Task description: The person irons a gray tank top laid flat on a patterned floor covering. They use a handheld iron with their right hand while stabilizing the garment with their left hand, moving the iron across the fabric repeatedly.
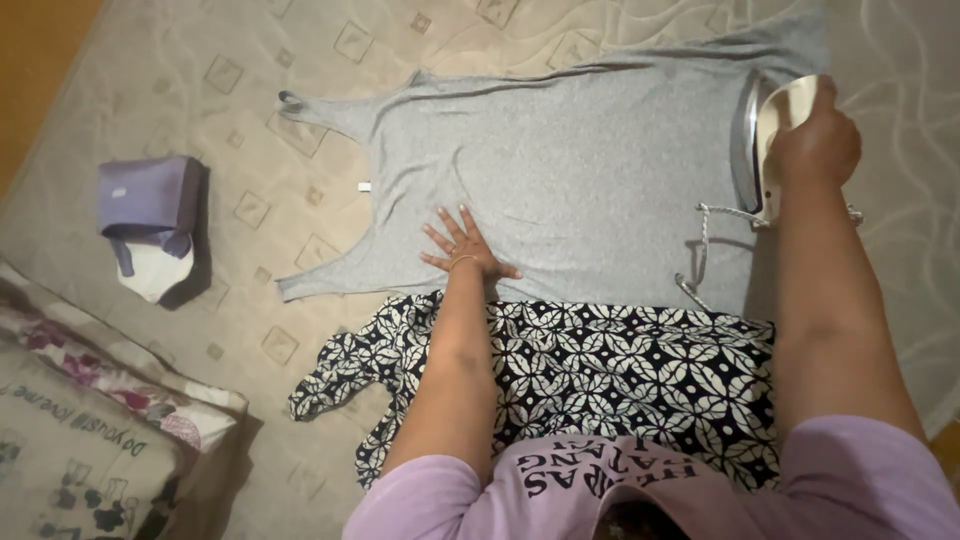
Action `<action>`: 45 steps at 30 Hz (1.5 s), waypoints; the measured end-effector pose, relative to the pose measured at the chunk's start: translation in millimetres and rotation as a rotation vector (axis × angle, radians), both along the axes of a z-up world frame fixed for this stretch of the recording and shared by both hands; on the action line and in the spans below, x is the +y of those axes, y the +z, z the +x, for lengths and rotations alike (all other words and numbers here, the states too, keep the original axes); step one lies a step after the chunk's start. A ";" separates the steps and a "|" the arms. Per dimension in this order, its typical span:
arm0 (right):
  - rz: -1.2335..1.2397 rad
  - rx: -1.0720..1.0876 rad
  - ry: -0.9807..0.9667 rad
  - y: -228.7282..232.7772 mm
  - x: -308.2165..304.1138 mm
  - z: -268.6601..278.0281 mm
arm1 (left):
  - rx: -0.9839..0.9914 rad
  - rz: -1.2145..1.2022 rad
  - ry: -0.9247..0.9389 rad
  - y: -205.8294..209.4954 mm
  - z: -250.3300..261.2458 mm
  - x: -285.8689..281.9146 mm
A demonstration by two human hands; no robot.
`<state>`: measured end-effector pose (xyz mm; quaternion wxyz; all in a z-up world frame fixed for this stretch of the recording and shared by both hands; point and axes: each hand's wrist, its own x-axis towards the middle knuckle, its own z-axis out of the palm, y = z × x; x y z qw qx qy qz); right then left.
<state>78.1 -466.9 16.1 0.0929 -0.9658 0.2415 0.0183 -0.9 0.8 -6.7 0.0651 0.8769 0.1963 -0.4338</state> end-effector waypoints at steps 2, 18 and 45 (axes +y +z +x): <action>-0.016 -0.095 -0.032 -6.7 -5.4 8.0 | -0.013 -0.001 -0.002 -1.0 -0.2 -0.3; 0.112 0.090 -0.055 1.0 11.7 -53.8 | -0.025 -0.017 -0.008 9.5 -2.5 1.5; 0.065 -0.003 -0.105 2.8 11.8 -7.2 | -0.012 0.003 -0.019 6.1 -1.4 -0.7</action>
